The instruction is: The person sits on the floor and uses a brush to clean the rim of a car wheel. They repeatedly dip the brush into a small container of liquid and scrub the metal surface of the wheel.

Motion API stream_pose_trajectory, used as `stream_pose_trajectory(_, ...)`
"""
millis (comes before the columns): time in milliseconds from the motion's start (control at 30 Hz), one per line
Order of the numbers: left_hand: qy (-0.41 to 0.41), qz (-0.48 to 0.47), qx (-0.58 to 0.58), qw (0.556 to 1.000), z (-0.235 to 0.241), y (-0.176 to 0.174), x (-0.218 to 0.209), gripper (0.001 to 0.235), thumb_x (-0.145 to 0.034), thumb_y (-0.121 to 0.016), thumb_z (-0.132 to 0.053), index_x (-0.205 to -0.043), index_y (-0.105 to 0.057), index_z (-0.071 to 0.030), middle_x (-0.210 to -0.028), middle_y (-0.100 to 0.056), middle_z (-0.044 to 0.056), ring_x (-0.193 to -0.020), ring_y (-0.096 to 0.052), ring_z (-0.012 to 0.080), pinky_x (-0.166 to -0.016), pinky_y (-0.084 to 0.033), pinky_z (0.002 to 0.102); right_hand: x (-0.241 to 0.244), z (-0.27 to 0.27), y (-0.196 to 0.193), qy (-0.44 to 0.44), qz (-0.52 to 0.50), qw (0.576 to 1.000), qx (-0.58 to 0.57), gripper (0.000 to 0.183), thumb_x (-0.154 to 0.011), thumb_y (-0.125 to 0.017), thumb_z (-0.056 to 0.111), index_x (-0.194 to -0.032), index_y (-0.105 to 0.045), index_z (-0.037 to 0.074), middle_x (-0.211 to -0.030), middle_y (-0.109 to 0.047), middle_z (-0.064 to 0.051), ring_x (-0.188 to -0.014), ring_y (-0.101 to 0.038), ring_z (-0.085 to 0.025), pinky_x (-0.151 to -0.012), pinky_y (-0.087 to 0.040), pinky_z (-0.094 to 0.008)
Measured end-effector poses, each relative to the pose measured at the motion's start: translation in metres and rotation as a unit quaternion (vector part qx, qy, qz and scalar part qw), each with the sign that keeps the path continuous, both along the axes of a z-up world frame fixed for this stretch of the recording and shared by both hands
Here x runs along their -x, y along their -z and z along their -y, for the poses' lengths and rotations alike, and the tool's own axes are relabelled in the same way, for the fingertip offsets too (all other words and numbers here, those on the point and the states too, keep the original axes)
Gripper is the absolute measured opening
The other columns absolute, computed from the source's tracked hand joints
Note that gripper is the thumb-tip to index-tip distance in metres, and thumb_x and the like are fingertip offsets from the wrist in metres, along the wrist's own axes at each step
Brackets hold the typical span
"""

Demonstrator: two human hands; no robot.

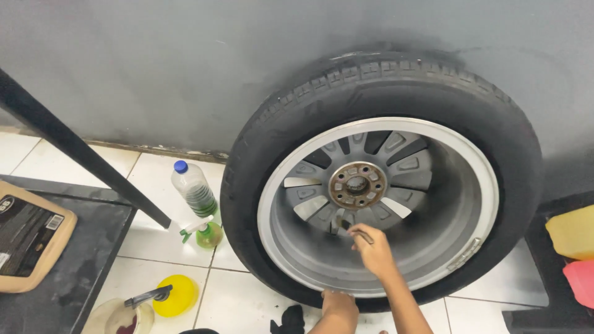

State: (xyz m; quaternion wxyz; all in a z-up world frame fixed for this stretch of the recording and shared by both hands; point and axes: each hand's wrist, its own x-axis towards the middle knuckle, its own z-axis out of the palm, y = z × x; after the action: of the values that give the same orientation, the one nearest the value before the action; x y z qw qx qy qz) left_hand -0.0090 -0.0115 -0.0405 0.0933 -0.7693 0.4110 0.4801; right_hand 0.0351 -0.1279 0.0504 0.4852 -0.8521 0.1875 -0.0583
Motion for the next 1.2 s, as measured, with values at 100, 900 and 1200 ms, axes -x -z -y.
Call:
stream_pose_trajectory(100, -0.012, 0.003, 0.006, 1.0, -0.007, -0.006, -0.003, 0.055, -0.106, -0.037, -0.018, -0.16, -0.035, -0.007, -0.16, -0.042, 0.011, -0.146, -0.038, 0.031, -0.103, -0.031, 0.061, -0.014, -0.032, 0.015, -0.092, 0.049, 0.993, -0.046, 0.038, -0.096, -0.06, 0.011, -0.133, -0.069, 0.009, -0.115, -0.077, -0.01, -0.1, -0.076, -0.017, -0.089, -0.062, -0.03)
stream_pose_trajectory(900, -0.06, 0.007, 0.065, 0.996, -0.028, -0.041, -0.003, 0.058, -0.088, -0.055, 0.003, -0.146, -0.055, -0.005, -0.152, -0.057, 0.019, -0.132, -0.057, 0.0414, -0.107, -0.037, 0.063, -0.054, -0.087, -0.023, -0.048, 0.069, 0.992, 0.089, 0.035, -0.103, -0.055, 0.016, -0.129, -0.068, -0.003, -0.121, -0.073, -0.027, -0.118, -0.067, -0.041, -0.102, -0.054, -0.051)
stream_pose_trajectory(1200, -0.079, -0.002, 0.072, 0.994, -0.027, -0.034, -0.01, 0.064, -0.084, -0.05, 0.007, -0.147, -0.053, -0.005, -0.154, -0.052, 0.012, -0.127, -0.059, 0.0355, -0.103, -0.035, 0.056, -0.052, -0.097, 0.032, -0.071, 0.071, 0.939, 0.328, 0.033, -0.101, -0.053, 0.01, -0.131, -0.064, 0.001, -0.108, -0.076, -0.02, -0.107, -0.071, -0.03, -0.099, -0.055, -0.043)
